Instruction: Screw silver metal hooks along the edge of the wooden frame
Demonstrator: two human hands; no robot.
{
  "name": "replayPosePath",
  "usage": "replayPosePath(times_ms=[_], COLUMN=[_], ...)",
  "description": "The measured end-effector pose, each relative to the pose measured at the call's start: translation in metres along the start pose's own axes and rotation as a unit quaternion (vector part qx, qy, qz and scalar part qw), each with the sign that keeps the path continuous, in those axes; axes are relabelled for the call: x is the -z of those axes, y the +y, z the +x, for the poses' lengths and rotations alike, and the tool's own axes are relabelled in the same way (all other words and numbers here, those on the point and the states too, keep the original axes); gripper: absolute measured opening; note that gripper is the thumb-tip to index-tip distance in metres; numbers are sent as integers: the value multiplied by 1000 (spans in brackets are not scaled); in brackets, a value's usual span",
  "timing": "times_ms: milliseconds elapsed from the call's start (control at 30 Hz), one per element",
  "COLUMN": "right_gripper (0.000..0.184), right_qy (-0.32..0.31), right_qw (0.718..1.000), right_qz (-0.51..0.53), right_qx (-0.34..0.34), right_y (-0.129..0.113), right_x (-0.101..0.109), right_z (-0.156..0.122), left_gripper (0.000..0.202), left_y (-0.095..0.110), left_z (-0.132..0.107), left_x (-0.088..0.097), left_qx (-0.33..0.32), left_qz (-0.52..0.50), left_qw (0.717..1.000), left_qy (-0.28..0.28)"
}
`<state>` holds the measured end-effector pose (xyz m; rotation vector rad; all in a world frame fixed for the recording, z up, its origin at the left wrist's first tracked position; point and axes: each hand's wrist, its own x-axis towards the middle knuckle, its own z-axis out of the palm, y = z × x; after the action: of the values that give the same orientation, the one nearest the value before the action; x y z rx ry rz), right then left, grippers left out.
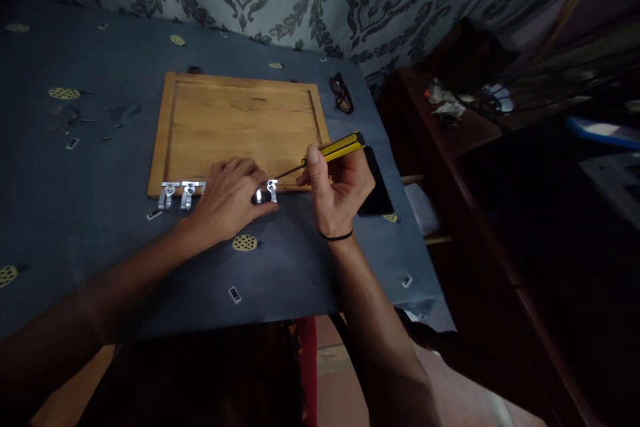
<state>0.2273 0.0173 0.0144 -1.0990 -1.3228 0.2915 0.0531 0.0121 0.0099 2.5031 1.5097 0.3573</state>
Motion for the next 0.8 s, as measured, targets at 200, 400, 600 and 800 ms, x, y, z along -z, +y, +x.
replayPosePath(times_ms=[200,400,600,800], right_gripper=[41,36,38,36], right_qy=[-40,-56,-81,-115], right_qw=[999,998,997,993], right_qz=[-2,-8,-4,24], right_qx=[13,9,-19,-26], right_y=[13,17,21,17], right_x=[-1,-1,-1,-1], right_z=[-5,-7,-8,-3], left_gripper=[37,40,37,39], left_y=[3,3,1,2], left_z=[0,1,1,2], left_x=[4,5,2,3], left_qx=[5,6,3,6], left_qz=[8,7,12,6], left_qw=[1000,1000,1000,1000], left_qy=[-22,-30,-17,-25])
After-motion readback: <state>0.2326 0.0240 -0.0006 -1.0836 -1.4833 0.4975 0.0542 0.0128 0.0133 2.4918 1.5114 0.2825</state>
